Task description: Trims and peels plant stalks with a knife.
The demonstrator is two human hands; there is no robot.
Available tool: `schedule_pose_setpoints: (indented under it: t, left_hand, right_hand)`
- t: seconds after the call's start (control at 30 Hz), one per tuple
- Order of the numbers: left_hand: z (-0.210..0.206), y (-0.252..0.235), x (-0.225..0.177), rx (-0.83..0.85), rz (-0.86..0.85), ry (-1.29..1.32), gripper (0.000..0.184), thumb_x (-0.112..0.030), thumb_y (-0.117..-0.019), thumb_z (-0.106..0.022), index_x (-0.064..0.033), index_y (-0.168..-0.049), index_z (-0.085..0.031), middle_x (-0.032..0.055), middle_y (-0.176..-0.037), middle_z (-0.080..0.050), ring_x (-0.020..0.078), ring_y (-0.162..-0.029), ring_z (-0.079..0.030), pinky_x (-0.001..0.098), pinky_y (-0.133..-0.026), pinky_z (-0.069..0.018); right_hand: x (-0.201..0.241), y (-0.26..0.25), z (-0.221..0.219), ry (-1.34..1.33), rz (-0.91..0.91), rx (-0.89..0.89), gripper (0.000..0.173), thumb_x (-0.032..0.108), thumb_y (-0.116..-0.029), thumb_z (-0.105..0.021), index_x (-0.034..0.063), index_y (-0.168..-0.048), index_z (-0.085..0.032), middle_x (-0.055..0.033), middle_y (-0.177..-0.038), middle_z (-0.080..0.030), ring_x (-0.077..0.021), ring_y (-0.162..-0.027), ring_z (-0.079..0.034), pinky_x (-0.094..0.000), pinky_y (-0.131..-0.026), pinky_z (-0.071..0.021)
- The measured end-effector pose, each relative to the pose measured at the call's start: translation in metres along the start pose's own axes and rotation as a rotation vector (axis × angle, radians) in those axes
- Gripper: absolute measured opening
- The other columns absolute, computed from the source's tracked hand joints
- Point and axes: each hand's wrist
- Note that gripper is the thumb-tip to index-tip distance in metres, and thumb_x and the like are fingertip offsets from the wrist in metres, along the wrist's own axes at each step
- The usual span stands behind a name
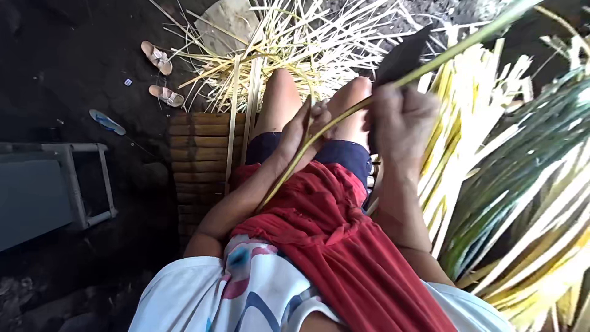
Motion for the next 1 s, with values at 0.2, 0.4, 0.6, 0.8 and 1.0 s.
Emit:
schedule_pose_setpoints:
  t: [0.2, 0.4, 0.6, 0.8, 1.0]
  left_hand:
    - [0.042, -0.028, -0.017, -0.164, -0.177, 0.309, 0.058, -0.039, -0.1112, -0.015, -0.0234, -0.067, -0.049, -0.0085, -0.051, -0.050, 0.0058, -0.048, -0.052, 0.0222, -0.053, -0.0484]
    - [0.019, 0.010, -0.008, 0.095, 0.016, -0.017, 0.052, -0.037, -0.1116, -0.016, -0.0177, -0.084, -0.056, -0.0045, -0.063, -0.057, 0.0068, -0.061, -0.058, 0.0222, -0.062, -0.0514]
    - [-0.007, 0.053, 0.012, -0.297, -0.213, 0.031, 0.049, -0.041, -0.1128, -0.019, -0.0202, -0.082, -0.050, -0.0061, -0.065, -0.049, 0.0034, -0.058, -0.051, 0.0161, -0.056, -0.0453]
    - [0.007, 0.048, -0.002, -0.417, -0.285, 0.232, 0.060, -0.042, -0.1116, -0.011, -0.0209, -0.068, -0.046, -0.0075, -0.049, -0.044, 0.0069, -0.044, -0.048, 0.0213, -0.052, -0.0449]
    - [0.008, 0.022, -0.004, -0.127, -0.015, -0.015, 0.049, -0.045, -0.1116, -0.021, -0.0174, -0.092, -0.057, -0.0076, -0.060, -0.051, -0.0012, -0.048, -0.046, 0.0133, -0.045, -0.0397]
  right_hand:
    - [0.011, 0.043, -0.010, 0.046, 0.357, 0.327, 0.042, 0.035, -0.1048, -0.055, 0.0053, -0.077, -0.064, -0.0006, -0.063, -0.055, -0.0048, -0.054, -0.052, -0.0229, -0.049, -0.0429]
    - [-0.002, 0.032, 0.008, 0.185, 0.202, 0.144, 0.042, 0.038, -0.1047, -0.058, 0.0045, -0.079, -0.063, -0.0037, -0.062, -0.058, -0.0093, -0.047, -0.054, -0.0271, -0.043, -0.0446]
    - [0.006, 0.055, -0.028, -0.167, -0.014, 0.357, 0.039, 0.036, -0.1052, -0.055, 0.0071, -0.080, -0.062, 0.0001, -0.059, -0.055, -0.0067, -0.044, -0.051, -0.0238, -0.038, -0.0425]
    - [0.021, 0.061, -0.012, -0.208, 0.157, 0.456, 0.040, 0.036, -0.1050, -0.055, 0.0072, -0.079, -0.067, 0.0049, -0.064, -0.059, 0.0011, -0.054, -0.055, -0.0170, -0.048, -0.0475]
    - [0.007, 0.043, -0.031, 0.199, 0.090, 0.111, 0.037, 0.037, -0.1015, -0.065, 0.0053, -0.083, -0.059, -0.0049, -0.063, -0.055, -0.0122, -0.049, -0.054, -0.0279, -0.042, -0.0432]
Point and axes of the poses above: each hand's wrist, its own y-axis away from the middle knuckle, its own z-axis out of the back of the hand, x = y × z
